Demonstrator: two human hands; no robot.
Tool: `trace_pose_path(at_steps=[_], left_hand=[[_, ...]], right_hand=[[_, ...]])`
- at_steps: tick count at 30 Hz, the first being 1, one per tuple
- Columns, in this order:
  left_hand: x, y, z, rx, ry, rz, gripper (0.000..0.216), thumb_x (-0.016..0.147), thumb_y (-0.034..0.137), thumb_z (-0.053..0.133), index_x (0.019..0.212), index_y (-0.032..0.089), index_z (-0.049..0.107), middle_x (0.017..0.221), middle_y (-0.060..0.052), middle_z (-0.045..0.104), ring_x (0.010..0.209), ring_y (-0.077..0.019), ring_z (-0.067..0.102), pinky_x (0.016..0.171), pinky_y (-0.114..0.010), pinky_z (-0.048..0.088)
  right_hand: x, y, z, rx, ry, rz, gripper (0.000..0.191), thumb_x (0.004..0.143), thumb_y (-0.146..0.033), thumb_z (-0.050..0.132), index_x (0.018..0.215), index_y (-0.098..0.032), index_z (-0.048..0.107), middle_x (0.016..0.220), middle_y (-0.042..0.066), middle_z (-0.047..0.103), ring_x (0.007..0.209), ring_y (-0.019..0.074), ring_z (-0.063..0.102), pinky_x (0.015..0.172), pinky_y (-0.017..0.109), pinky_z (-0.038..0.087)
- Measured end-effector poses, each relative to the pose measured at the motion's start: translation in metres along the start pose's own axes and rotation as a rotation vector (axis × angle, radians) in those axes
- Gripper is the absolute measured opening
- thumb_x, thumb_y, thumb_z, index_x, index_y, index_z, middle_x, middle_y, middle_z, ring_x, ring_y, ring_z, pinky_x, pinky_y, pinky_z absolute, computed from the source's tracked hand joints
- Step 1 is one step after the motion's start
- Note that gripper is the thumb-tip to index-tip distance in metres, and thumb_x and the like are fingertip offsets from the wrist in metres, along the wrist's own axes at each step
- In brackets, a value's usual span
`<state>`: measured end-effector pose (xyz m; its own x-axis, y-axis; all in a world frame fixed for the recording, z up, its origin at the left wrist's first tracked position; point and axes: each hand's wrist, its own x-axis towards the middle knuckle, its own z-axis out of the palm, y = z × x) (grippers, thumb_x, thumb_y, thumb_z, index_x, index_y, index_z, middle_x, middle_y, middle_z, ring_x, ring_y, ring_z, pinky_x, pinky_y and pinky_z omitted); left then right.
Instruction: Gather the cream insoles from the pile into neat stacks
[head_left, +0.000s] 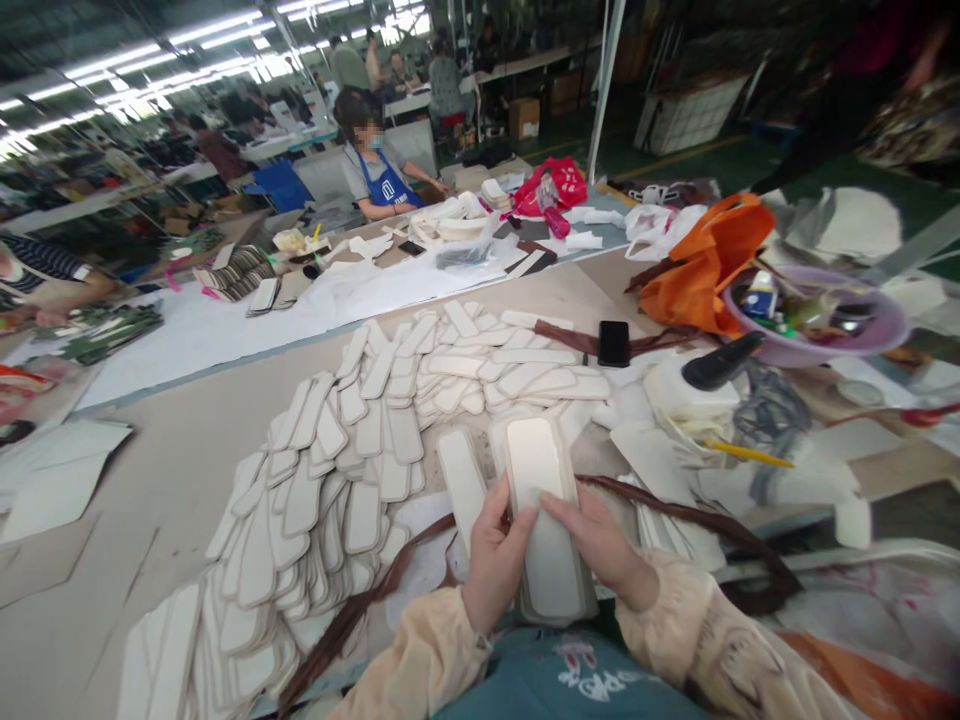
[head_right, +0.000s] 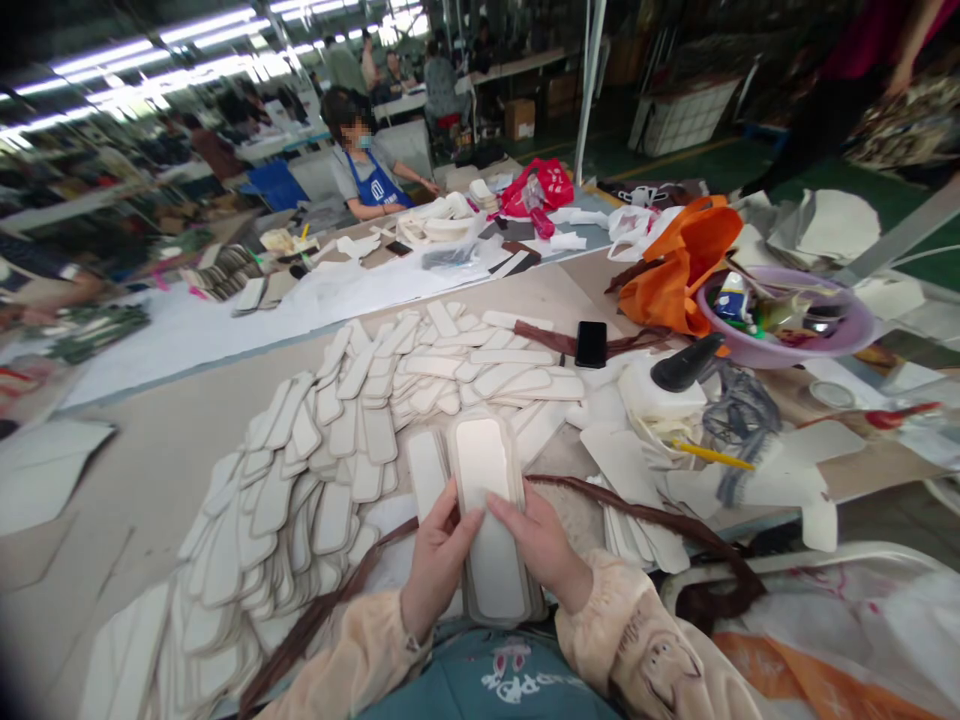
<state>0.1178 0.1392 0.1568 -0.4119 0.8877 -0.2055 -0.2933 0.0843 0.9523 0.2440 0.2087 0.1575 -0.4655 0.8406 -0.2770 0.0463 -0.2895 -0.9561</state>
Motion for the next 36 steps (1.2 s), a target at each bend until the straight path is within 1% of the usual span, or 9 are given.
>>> trace_pose_path(at_steps=[4,8,12,15,19,24,28,33,36], left_hand=[[0.001,-0.003,0.005,-0.035,-0.019,-0.050,0.051,0.071,0.039,0.074,0.118,0.024,0.065,0.124,-0.007,0.063,0.119,-0.0268,0.055,0.096,-0.036,0.048],[0.003,-0.006,0.011,-0.228,-0.054,-0.143,0.045,0.075,0.036,0.072,0.117,0.022,0.064,0.119,-0.007,0.066,0.106,-0.0231,0.061,0.088,-0.032,0.051],[0.011,-0.005,0.017,-0.399,0.068,-0.193,0.031,0.073,0.033,0.074,0.099,0.018,0.069,0.094,-0.004,0.072,0.083,-0.0150,0.064,0.080,-0.027,0.050],[0.018,-0.004,0.023,-0.439,0.113,-0.215,0.025,0.070,0.033,0.076,0.084,0.015,0.068,0.078,-0.002,0.070,0.068,-0.0110,0.060,0.072,-0.024,0.048],[0.021,-0.004,0.028,-0.429,0.139,-0.221,0.024,0.068,0.032,0.077,0.077,0.015,0.064,0.069,0.002,0.065,0.061,-0.0082,0.056,0.066,-0.021,0.045],[0.022,-0.005,0.033,-0.409,0.127,-0.222,0.027,0.063,0.029,0.079,0.078,0.015,0.061,0.071,0.001,0.066,0.063,-0.0102,0.058,0.065,-0.023,0.045],[0.024,-0.005,0.035,-0.379,0.086,-0.206,0.029,0.067,0.031,0.076,0.087,0.017,0.060,0.079,0.000,0.066,0.070,-0.0116,0.059,0.071,-0.025,0.046],[0.032,-0.003,0.013,-0.241,0.177,-0.114,0.045,0.067,0.032,0.076,0.108,0.021,0.060,0.121,-0.006,0.058,0.109,-0.0188,0.056,0.089,-0.029,0.043],[0.033,-0.004,-0.016,-0.168,0.214,-0.051,0.042,0.069,0.033,0.075,0.107,0.019,0.062,0.118,-0.007,0.060,0.113,-0.0209,0.054,0.094,-0.032,0.041]], right_hand=[[0.001,0.003,-0.005,-0.028,0.025,0.020,0.051,0.080,-0.051,0.063,0.120,-0.018,0.062,0.107,0.009,0.070,0.090,0.0262,0.066,0.077,0.038,0.054],[0.002,-0.001,-0.010,-0.089,0.026,0.005,0.048,0.081,-0.050,0.061,0.116,-0.017,0.063,0.107,0.008,0.070,0.092,0.0258,0.065,0.079,0.037,0.052],[0.003,-0.001,-0.016,-0.190,0.037,-0.038,0.046,0.080,-0.048,0.062,0.114,-0.017,0.063,0.107,0.008,0.070,0.097,0.0267,0.063,0.084,0.038,0.050],[0.003,0.002,-0.020,-0.237,0.028,-0.060,0.045,0.080,-0.047,0.063,0.114,-0.017,0.062,0.108,0.008,0.070,0.098,0.0275,0.063,0.086,0.039,0.050],[0.002,0.001,-0.024,-0.244,0.014,-0.056,0.046,0.079,-0.045,0.063,0.116,-0.017,0.061,0.109,0.008,0.069,0.100,0.0277,0.062,0.088,0.040,0.049],[0.002,0.002,-0.026,-0.195,0.023,-0.004,0.046,0.078,-0.045,0.062,0.114,-0.016,0.061,0.105,0.008,0.070,0.095,0.0270,0.064,0.082,0.038,0.051],[0.006,0.007,-0.032,-0.301,0.026,-0.019,0.048,0.080,-0.048,0.058,0.114,-0.015,0.060,0.103,0.008,0.070,0.093,0.0261,0.064,0.081,0.037,0.051],[0.015,0.013,-0.070,-0.720,0.181,-0.053,0.050,0.083,-0.052,0.052,0.118,-0.016,0.056,0.101,0.009,0.070,0.093,0.0261,0.066,0.082,0.035,0.049],[0.020,0.025,-0.094,-1.137,0.281,-0.023,0.052,0.086,-0.051,0.048,0.123,-0.015,0.052,0.090,0.012,0.071,0.080,0.0279,0.068,0.071,0.035,0.049]])
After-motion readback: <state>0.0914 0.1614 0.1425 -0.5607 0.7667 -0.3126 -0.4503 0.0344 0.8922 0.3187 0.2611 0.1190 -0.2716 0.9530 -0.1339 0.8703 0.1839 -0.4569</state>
